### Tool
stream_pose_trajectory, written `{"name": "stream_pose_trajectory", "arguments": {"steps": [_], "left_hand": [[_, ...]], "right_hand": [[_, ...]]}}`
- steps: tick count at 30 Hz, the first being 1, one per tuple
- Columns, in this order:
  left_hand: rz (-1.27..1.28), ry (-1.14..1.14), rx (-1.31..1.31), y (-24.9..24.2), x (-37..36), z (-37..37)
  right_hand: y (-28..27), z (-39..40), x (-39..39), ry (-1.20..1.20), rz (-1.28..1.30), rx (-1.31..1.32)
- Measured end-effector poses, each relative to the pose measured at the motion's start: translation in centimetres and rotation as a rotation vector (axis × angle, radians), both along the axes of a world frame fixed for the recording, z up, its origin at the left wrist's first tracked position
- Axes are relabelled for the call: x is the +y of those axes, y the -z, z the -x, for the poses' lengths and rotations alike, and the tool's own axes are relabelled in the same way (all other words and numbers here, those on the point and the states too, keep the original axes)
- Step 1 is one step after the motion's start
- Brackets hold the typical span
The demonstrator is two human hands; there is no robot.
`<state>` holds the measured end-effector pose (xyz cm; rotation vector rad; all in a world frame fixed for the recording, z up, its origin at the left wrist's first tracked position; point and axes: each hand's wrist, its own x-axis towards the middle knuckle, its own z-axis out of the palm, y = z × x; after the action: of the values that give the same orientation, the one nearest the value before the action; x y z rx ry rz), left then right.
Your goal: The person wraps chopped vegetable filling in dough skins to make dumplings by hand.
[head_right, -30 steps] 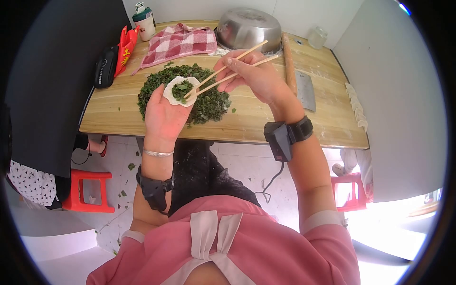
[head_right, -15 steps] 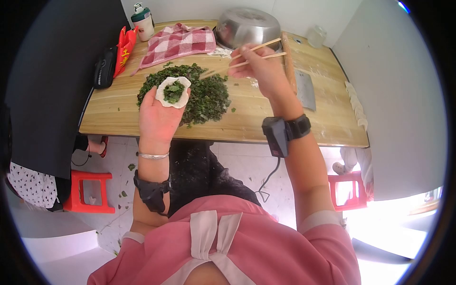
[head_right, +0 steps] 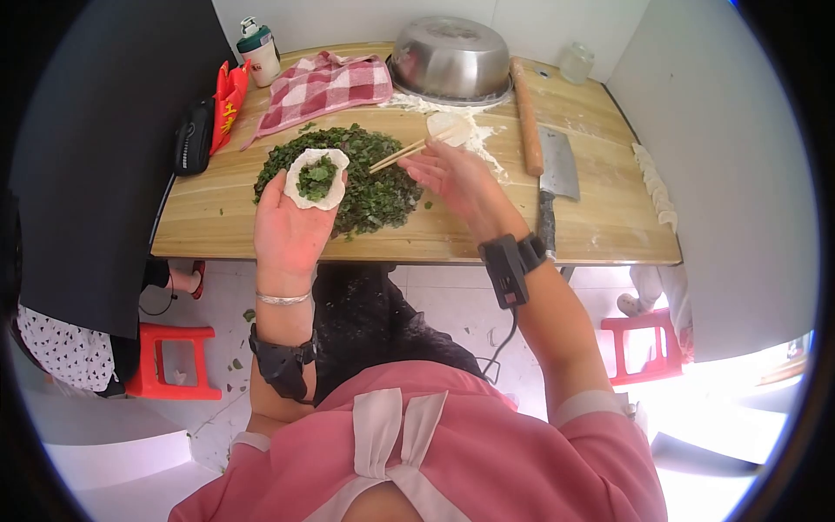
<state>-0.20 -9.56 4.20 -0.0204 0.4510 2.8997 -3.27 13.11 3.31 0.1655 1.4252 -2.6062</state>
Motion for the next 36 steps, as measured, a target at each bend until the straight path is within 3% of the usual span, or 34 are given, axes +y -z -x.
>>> {"name": "stream_pose_trajectory", "arguments": {"steps": [3,5,6,8,9,11,14,22,24,30,31,36], "left_hand": [[0.012,0.027,0.006,-0.1,0.3,0.1],[0.042,0.056,0.013,-0.3,0.5,-0.1],[0.079,0.089,0.013,-0.5,0.7,-0.3],[0.126,0.134,0.012,-0.8,1.3,-0.6],[0.145,0.179,0.033,-0.8,1.6,-0.8],[0.179,0.267,0.087,-1.0,2.2,-1.2],[0.199,0.310,0.105,-0.9,2.8,-1.4],[0.296,0.331,0.072,-0.7,3.1,-1.0],[0.421,0.424,0.188,-0.2,2.4,-0.4],[0.589,0.360,0.263,0.0,2.1,-0.2],[0.715,0.334,0.337,-0.1,2.1,-0.2],[0.996,0.248,0.428,-0.9,1.6,0.4]], "right_hand": [[0.0,-1.7,0.6,0.019,0.000,0.015],[-0.2,-2.5,1.0,0.097,-0.248,-0.004],[-0.2,-2.9,1.1,0.103,-0.242,-0.007],[-0.1,-3.8,0.9,0.019,-0.574,0.461],[-0.6,-4.6,0.4,0.032,-0.567,0.454],[-2.5,-6.0,-1.0,0.070,-1.046,0.813],[-3.2,-6.6,-1.3,0.037,-1.227,0.929],[-3.6,-5.6,-1.6,0.028,-1.153,0.983],[-4.1,-5.0,-2.0,0.022,-1.172,0.930],[-4.8,-3.2,-3.2,0.106,-1.170,0.989],[-4.8,-3.0,-3.3,0.114,-1.165,0.987],[-4.8,-1.9,-3.3,0.221,-1.168,1.236]]}}
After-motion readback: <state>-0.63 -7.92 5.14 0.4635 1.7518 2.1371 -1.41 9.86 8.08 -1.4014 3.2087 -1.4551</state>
